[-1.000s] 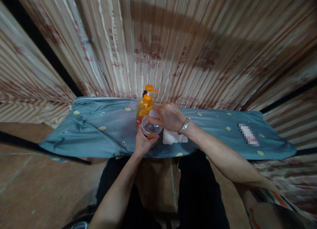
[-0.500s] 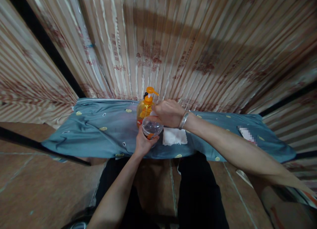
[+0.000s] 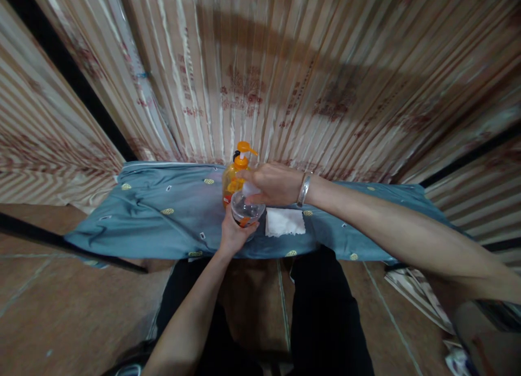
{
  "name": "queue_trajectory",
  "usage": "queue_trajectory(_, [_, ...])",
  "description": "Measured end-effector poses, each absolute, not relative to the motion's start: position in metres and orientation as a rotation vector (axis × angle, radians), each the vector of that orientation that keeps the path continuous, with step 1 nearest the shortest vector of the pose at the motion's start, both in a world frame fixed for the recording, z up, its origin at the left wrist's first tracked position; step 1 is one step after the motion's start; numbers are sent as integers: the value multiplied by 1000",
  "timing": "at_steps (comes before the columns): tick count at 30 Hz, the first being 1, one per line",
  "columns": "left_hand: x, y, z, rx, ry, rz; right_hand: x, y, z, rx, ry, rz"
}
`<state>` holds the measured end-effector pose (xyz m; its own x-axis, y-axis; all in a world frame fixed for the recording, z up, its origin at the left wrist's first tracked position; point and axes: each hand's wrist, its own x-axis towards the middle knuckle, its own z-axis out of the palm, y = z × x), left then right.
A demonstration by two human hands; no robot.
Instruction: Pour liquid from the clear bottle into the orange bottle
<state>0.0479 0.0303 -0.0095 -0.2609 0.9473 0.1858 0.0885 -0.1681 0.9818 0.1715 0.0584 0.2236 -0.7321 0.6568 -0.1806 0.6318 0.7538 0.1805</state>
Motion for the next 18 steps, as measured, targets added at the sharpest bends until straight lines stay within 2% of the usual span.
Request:
queue_trajectory(5, [48,31,-11,1252,1380,1521,166,57,225,1147,2656,213])
queue_trajectory(12, [48,31,-13,1258,1383,1530,165,62,227,996,2679,79])
queue_trajectory(18, [48,31,-10,1268,1392,1523,161,62,226,1115,2697,124])
